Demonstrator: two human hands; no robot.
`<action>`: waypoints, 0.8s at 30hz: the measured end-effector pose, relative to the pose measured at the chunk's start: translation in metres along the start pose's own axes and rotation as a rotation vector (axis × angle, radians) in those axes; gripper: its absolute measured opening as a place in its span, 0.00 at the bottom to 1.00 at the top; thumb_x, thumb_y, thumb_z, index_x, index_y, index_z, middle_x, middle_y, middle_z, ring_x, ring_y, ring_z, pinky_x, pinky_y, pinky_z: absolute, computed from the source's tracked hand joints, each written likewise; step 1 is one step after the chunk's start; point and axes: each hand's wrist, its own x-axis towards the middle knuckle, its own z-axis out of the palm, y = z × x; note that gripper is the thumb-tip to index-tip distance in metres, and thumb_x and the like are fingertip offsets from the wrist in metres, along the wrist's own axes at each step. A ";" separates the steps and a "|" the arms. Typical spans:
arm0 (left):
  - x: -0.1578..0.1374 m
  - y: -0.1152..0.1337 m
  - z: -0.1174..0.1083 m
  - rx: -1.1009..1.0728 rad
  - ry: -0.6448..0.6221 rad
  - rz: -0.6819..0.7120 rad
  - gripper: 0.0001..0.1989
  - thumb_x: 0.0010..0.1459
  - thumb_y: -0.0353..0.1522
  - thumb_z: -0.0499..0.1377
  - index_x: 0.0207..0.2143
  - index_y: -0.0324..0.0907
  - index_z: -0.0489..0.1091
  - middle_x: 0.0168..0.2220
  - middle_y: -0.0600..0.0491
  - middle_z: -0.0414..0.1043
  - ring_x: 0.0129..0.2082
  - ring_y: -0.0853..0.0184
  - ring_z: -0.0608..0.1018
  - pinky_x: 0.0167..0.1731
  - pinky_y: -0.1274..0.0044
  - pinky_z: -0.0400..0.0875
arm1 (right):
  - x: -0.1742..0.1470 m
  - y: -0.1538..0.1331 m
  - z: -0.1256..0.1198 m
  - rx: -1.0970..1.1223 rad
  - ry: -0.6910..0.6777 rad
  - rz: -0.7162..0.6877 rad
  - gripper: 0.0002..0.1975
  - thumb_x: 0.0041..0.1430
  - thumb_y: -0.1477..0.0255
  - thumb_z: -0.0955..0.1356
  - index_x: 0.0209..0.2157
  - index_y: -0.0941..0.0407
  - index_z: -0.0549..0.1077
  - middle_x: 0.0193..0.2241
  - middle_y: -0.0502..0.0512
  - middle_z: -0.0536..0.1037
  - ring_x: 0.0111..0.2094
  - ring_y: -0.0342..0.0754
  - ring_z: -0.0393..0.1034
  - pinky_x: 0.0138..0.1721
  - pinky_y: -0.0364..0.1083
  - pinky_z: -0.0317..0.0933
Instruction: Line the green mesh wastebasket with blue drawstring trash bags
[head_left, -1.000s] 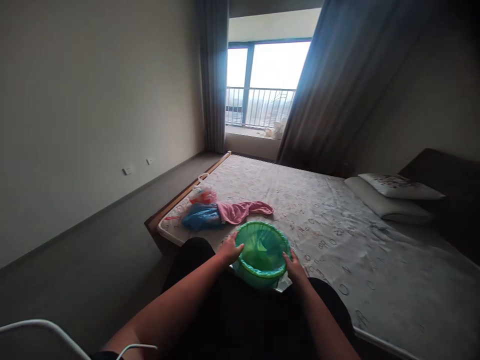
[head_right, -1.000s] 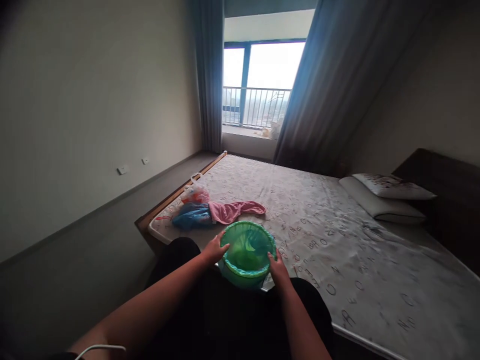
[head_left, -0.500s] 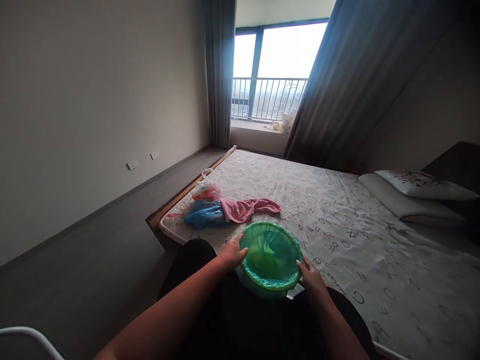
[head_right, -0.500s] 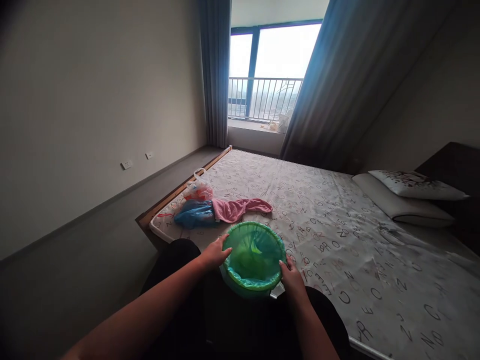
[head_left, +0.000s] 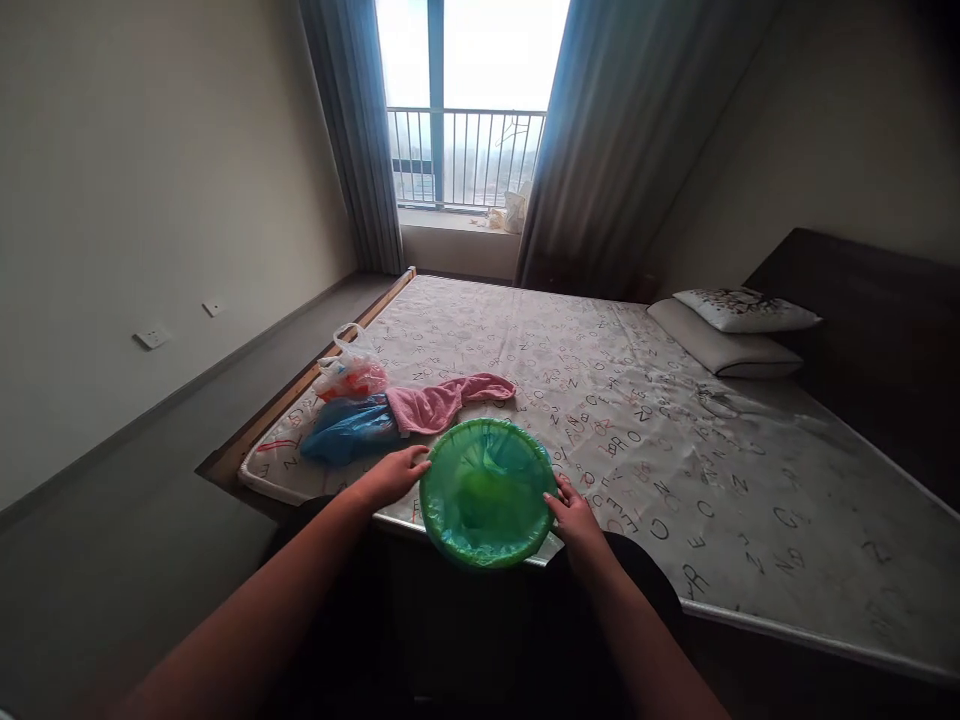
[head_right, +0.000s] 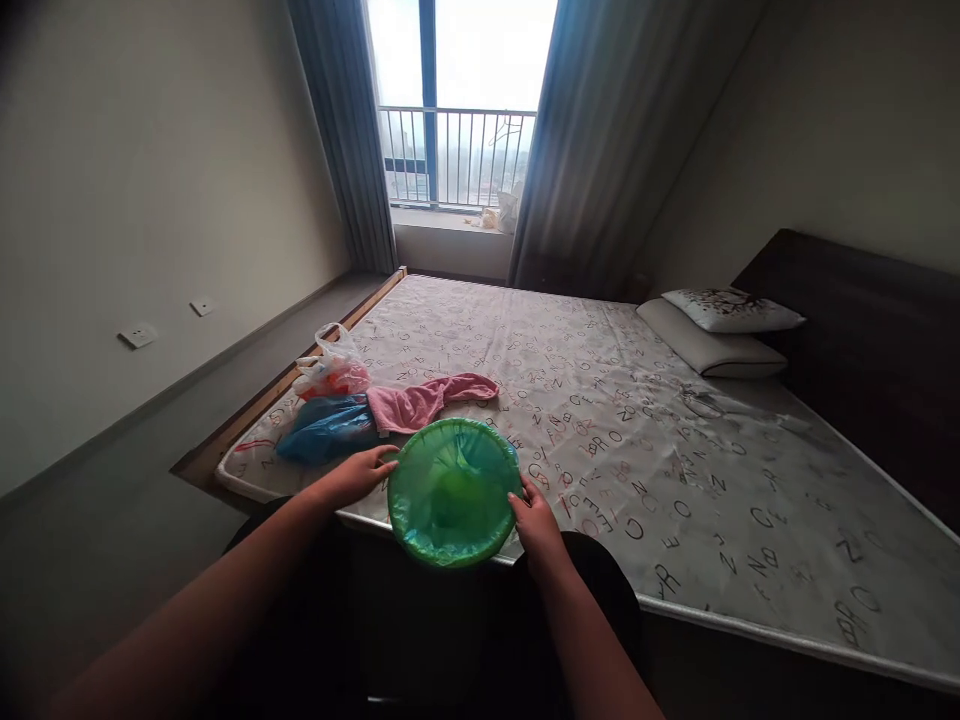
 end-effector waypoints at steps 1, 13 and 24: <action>0.011 -0.006 -0.008 -0.023 0.001 0.005 0.26 0.63 0.44 0.61 0.58 0.40 0.79 0.53 0.43 0.84 0.53 0.51 0.83 0.55 0.68 0.74 | 0.001 0.000 0.001 -0.009 -0.002 -0.005 0.30 0.50 0.68 0.76 0.58 0.51 0.78 0.49 0.59 0.85 0.50 0.58 0.83 0.47 0.52 0.79; 0.123 -0.083 -0.113 0.428 0.386 -0.276 0.23 0.68 0.32 0.57 0.61 0.29 0.71 0.67 0.32 0.69 0.68 0.49 0.69 0.66 0.67 0.61 | 0.028 0.008 -0.004 0.012 -0.029 0.038 0.33 0.50 0.65 0.77 0.59 0.52 0.77 0.58 0.61 0.81 0.57 0.61 0.79 0.55 0.56 0.76; 0.191 -0.107 -0.120 0.607 0.268 -0.381 0.35 0.71 0.48 0.55 0.68 0.29 0.63 0.67 0.28 0.67 0.64 0.38 0.71 0.62 0.43 0.61 | 0.042 0.012 -0.006 -0.027 -0.013 0.049 0.33 0.52 0.61 0.78 0.61 0.49 0.78 0.55 0.60 0.83 0.56 0.59 0.78 0.58 0.56 0.73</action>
